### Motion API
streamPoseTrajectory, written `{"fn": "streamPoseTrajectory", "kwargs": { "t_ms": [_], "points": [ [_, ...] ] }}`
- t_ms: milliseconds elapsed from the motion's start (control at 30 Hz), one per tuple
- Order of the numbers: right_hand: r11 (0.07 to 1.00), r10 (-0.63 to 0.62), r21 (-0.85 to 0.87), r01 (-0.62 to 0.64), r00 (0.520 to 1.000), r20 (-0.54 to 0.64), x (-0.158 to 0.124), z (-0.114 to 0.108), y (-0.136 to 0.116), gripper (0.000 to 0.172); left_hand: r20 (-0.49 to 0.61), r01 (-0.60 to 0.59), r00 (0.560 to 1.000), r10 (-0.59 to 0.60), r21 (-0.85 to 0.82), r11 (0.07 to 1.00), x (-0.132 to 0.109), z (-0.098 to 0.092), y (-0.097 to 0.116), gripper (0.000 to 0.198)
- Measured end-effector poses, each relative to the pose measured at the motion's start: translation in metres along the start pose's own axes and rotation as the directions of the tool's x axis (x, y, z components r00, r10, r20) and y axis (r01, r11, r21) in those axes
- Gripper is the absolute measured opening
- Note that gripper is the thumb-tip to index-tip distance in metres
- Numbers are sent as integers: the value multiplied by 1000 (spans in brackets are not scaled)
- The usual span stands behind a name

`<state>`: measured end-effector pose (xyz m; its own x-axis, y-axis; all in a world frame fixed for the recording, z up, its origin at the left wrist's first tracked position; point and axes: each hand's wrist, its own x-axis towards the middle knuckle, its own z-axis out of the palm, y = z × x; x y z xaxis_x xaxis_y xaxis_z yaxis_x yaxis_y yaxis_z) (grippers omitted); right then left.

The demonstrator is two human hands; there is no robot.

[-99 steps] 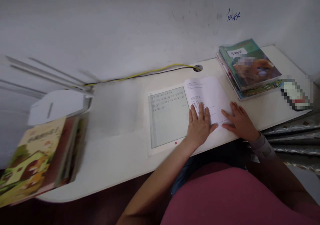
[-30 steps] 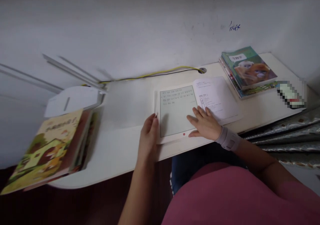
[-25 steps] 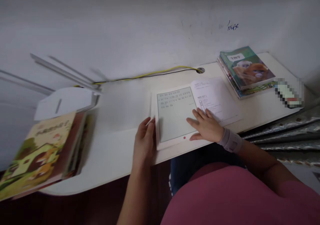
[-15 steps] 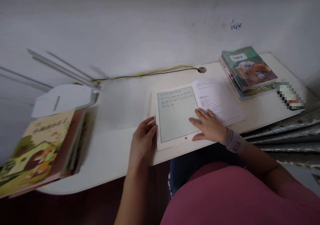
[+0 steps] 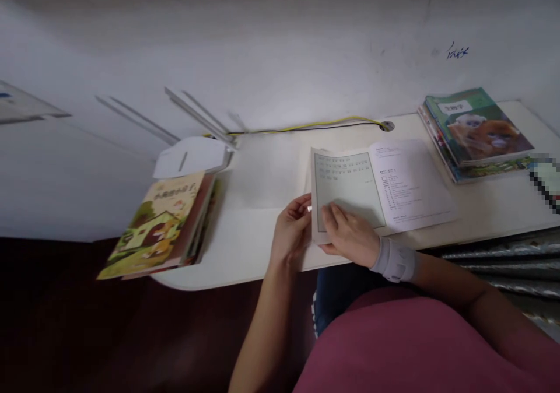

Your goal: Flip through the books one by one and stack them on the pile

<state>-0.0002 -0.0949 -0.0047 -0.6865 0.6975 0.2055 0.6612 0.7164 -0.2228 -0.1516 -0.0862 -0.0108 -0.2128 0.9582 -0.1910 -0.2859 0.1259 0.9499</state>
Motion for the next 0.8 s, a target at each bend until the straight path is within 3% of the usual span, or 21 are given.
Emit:
{"fn": "streamPoseTrajectory", "kwargs": {
  "t_ms": [133, 233, 300, 367, 433, 500, 667, 800],
  "points": [
    [993, 88, 90, -82, 994, -63, -2, -7, 5, 42, 12, -54, 999, 52, 206, 977, -2, -9, -6, 52],
    [928, 236, 334, -165, 954, -184, -10, -13, 24, 37, -33, -71, 995, 99, 480, 874, -3, -17, -10, 53],
    [813, 409, 550, -193, 861, -302, -19, -17, 37, 35, -42, -83, 989, 140, 621, 779, -4, -21, -11, 51],
    [674, 600, 713, -195, 708, -373, -31, -21, 49, 35, -34, -117, 980, 197, 702, 702, -6, -21, -10, 47],
    [562, 736, 807, -183, 556, -386, -43, -27, 57, 32, -21, -157, 967, 255, 738, 656, -9, -19, -6, 44],
    [494, 806, 854, -165, 455, -379, -55, -34, 65, 29, -4, -191, 957, 292, 747, 637, -11, -16, -2, 42],
    [376, 885, 924, -69, 321, -337, -83, -48, 89, 40, 10, -239, 938, 345, 741, 627, -7, -18, 0, 38],
    [325, 910, 944, -62, 293, -294, -105, -44, 115, 49, 53, -278, 921, 385, 781, 559, -2, -21, -6, 38]
  ]
}}
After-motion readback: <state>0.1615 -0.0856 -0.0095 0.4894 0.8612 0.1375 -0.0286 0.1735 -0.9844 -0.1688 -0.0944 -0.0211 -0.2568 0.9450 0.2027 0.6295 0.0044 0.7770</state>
